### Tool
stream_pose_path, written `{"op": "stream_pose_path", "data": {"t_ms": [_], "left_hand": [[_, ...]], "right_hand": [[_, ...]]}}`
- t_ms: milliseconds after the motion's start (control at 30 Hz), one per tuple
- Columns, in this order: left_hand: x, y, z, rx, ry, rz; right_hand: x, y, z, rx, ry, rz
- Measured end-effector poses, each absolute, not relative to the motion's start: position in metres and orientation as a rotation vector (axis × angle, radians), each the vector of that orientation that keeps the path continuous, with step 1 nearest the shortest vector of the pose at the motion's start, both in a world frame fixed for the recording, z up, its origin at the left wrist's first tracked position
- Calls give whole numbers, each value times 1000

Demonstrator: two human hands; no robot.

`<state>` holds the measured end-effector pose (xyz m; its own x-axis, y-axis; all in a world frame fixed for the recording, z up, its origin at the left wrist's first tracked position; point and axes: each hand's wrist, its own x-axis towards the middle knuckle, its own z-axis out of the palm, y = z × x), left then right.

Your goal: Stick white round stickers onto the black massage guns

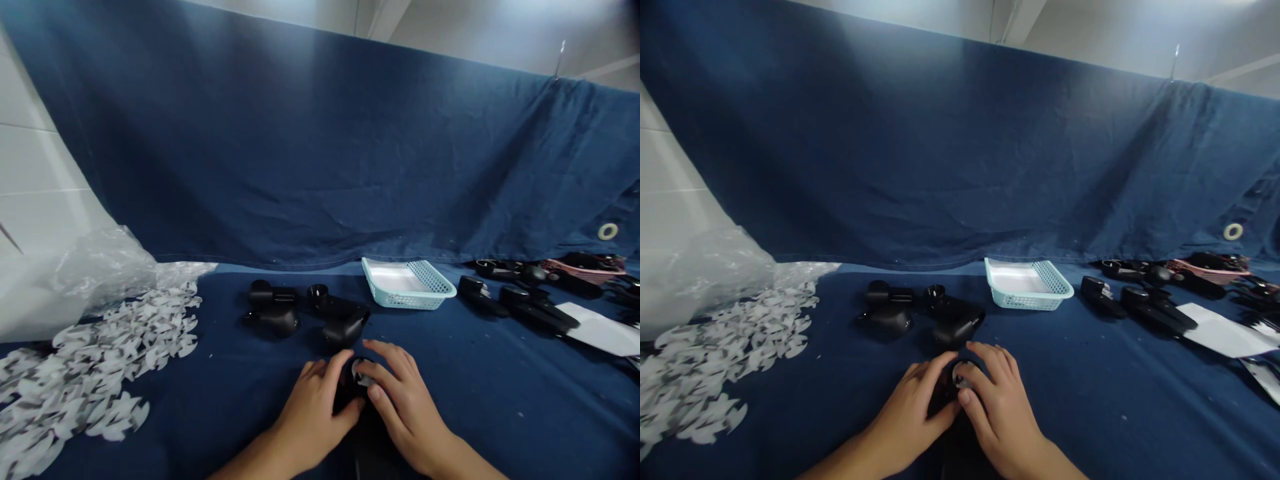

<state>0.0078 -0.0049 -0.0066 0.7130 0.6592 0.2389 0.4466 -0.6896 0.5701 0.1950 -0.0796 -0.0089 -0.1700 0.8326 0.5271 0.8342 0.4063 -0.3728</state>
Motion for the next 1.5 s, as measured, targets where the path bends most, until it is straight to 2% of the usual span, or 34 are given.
{"op": "stream_pose_path", "data": {"t_ms": [167,433,767,1100,1333,1500], "left_hand": [[7,-6,-7,2410,860,603],[8,-5,-6,2441,849,586],[7,-6,-6,2433,868,582],[7,-6,-5,2464,845,603],[8,-5,-9,2467,824,630],[7,-4,-7,2441,851,615]], "right_hand": [[197,-78,-7,-1540,-1897,-52],[198,-84,-16,-1386,-1805,68],[200,-78,-9,-1523,-1939,-95],[200,-86,-15,-1337,-1799,133],[200,-79,-10,-1436,-2020,-92],[202,-78,-6,-1510,-1976,-200]]}}
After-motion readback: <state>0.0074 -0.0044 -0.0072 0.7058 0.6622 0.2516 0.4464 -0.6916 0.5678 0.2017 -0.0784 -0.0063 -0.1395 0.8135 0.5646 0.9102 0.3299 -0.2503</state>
